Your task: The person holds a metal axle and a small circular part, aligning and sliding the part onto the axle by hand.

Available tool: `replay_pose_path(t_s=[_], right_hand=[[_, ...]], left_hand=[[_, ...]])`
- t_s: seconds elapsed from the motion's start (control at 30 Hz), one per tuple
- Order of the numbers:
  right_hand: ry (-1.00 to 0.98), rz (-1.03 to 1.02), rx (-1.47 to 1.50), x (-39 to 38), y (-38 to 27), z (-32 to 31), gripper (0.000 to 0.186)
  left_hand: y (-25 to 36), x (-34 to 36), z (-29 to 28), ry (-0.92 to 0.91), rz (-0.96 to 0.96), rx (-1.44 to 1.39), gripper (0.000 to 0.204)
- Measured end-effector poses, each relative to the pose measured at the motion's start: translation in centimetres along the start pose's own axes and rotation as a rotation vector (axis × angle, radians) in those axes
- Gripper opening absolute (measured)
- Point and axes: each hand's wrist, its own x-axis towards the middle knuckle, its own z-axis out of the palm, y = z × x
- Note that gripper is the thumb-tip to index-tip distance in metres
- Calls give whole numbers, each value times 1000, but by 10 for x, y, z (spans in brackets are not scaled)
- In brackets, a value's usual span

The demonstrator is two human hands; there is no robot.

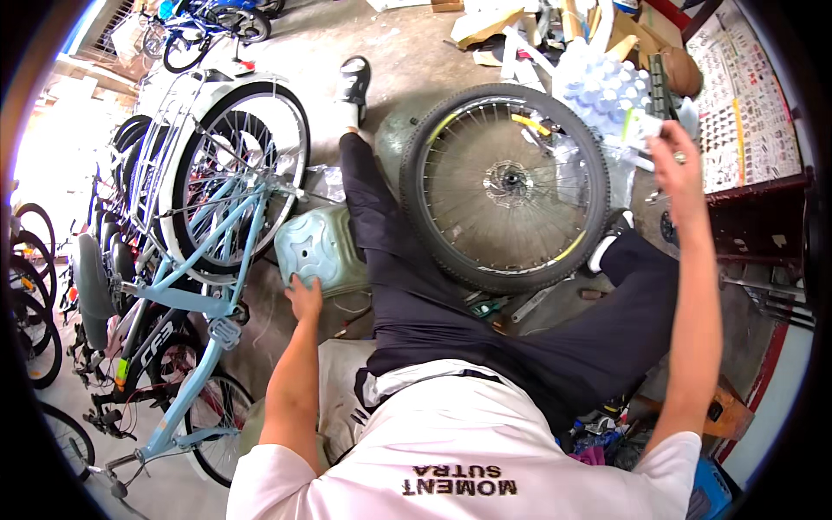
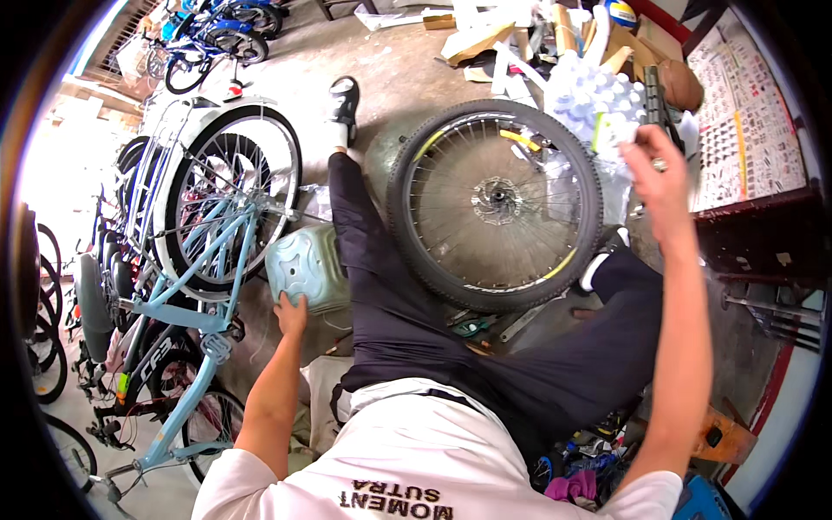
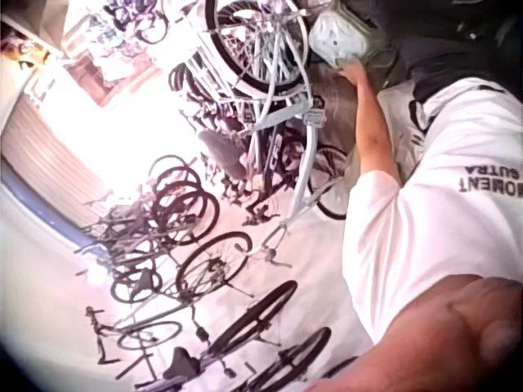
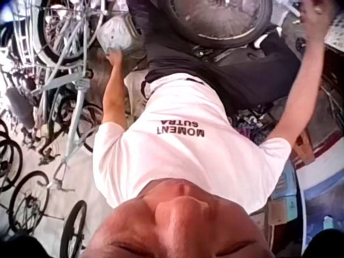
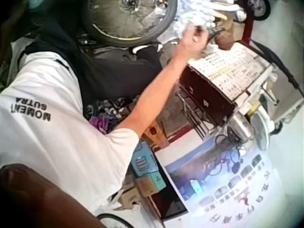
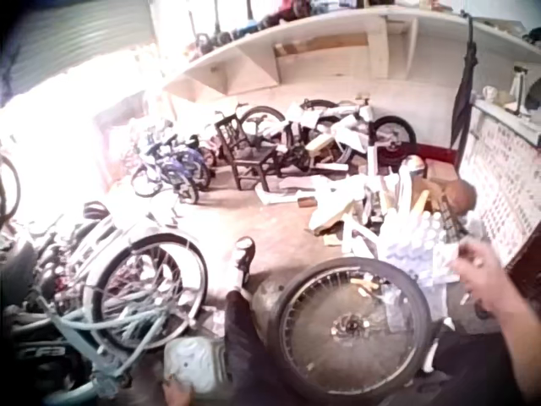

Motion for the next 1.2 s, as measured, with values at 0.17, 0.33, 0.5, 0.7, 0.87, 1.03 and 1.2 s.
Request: replay_pose_path(t_s=[0.17,0.33,0.5,0.7,0.87,1.03,1.2], right_hand=[[95,229,89,-26,48,7,18],[99,87,45,-32,36,9,30],[138,18,71,-26,22,12,31],[27,2,171,-9,12,31,29],[-11,-6,138,-9,19,37,29],[-5,66,134,-9,16,37,26],[19,149,185,-7,16,36,17]], left_hand=[[11,4,0,-109,-22,48,87],[24,-2,6,-133,-36,25,88],[63,-11,4,-208,-98,-38,86],[63,4,16,-145,-243,-329,77],[62,-16,-13,-510,-116,-519,58],[78,-10,-38,-335,-124,-364,40],[110,29,-35,330,391,-349,32]])
